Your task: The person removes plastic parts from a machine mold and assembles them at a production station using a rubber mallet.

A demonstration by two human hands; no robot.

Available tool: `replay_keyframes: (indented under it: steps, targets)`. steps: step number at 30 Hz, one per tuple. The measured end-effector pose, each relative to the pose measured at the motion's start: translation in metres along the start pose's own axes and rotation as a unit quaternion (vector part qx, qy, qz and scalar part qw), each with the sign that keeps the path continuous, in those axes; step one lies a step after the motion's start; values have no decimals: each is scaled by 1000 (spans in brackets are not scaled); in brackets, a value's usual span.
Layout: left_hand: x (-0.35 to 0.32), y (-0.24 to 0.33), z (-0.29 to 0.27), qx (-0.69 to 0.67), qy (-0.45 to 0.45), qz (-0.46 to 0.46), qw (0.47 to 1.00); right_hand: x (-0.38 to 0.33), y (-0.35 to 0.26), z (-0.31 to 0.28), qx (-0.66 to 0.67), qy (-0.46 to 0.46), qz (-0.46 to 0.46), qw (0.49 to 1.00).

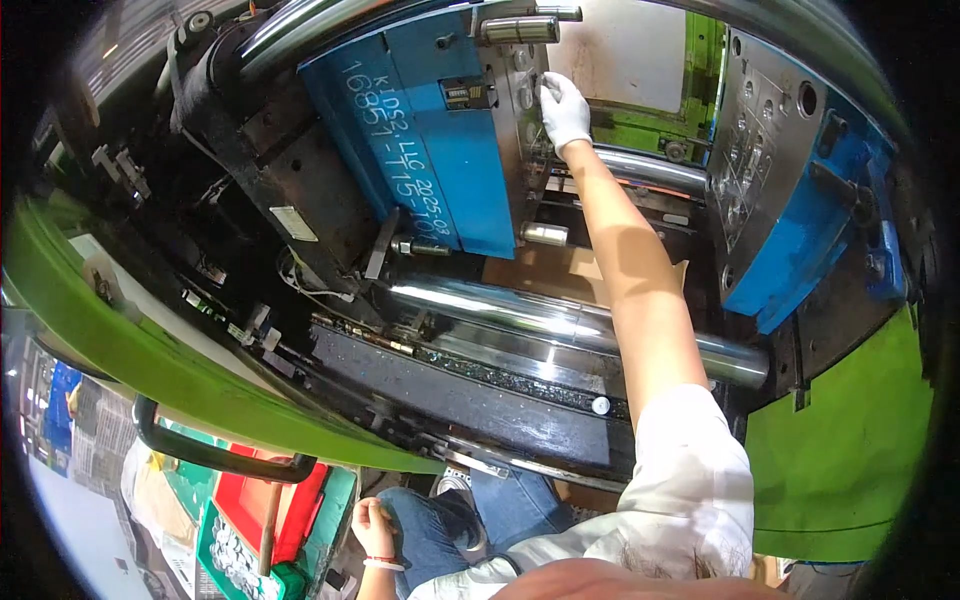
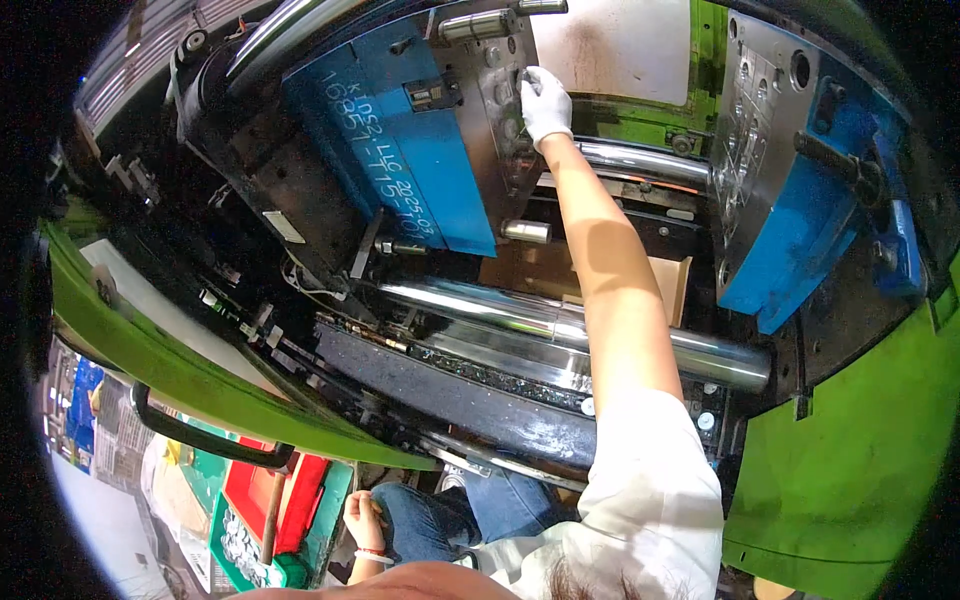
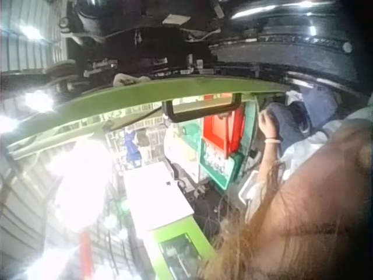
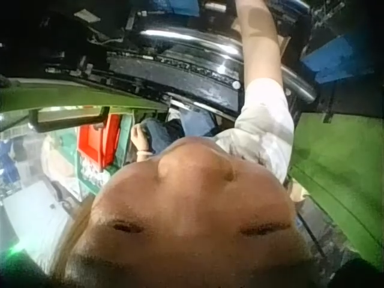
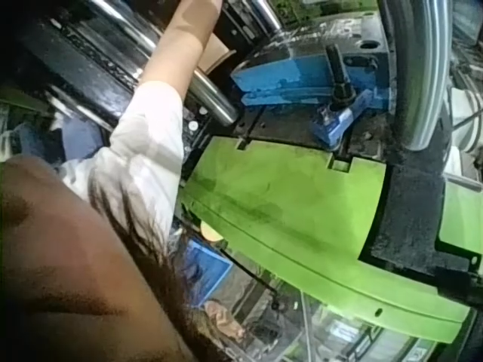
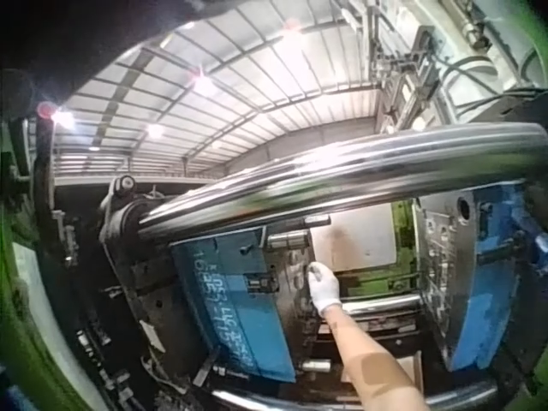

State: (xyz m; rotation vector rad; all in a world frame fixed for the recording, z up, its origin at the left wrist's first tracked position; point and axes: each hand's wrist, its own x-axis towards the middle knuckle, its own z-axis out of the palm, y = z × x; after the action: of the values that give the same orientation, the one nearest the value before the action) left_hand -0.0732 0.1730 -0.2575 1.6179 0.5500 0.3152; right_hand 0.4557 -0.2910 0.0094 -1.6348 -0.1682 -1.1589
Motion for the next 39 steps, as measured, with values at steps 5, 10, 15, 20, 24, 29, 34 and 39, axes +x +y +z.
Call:
replay_keyframes:
  steps: [5,10,15,20,24,29,34,39]
  targets:
    - [3,0,1,4,-6,1,1000,1,11,5,36,-3,-2,999]
    - [7,0,2,0,-19,2,1000,10,14,0,10,-21,-34,999]
    - [5,5,5,7,-21,-3,1000,4,-2,-7,-71,-36,-57,995]
    - [-9,5,12,113,-60,140,982,-4,-24,-32,-347,-106,-169,916]
    - [-57,108,65,-5,-326,58,944,-30,-139,-61,-153,132,-144,969]
    - [-58,218,119,-284,-458,-33,842,-200,-282,-99,148,-278,-99,944]
    - [-40,257,152,-362,-414,-32,835,-244,-315,-122,93,-561,-239,787]
    - [-49,265,152,-369,-359,-67,855,-259,-314,-120,89,-567,-180,799]
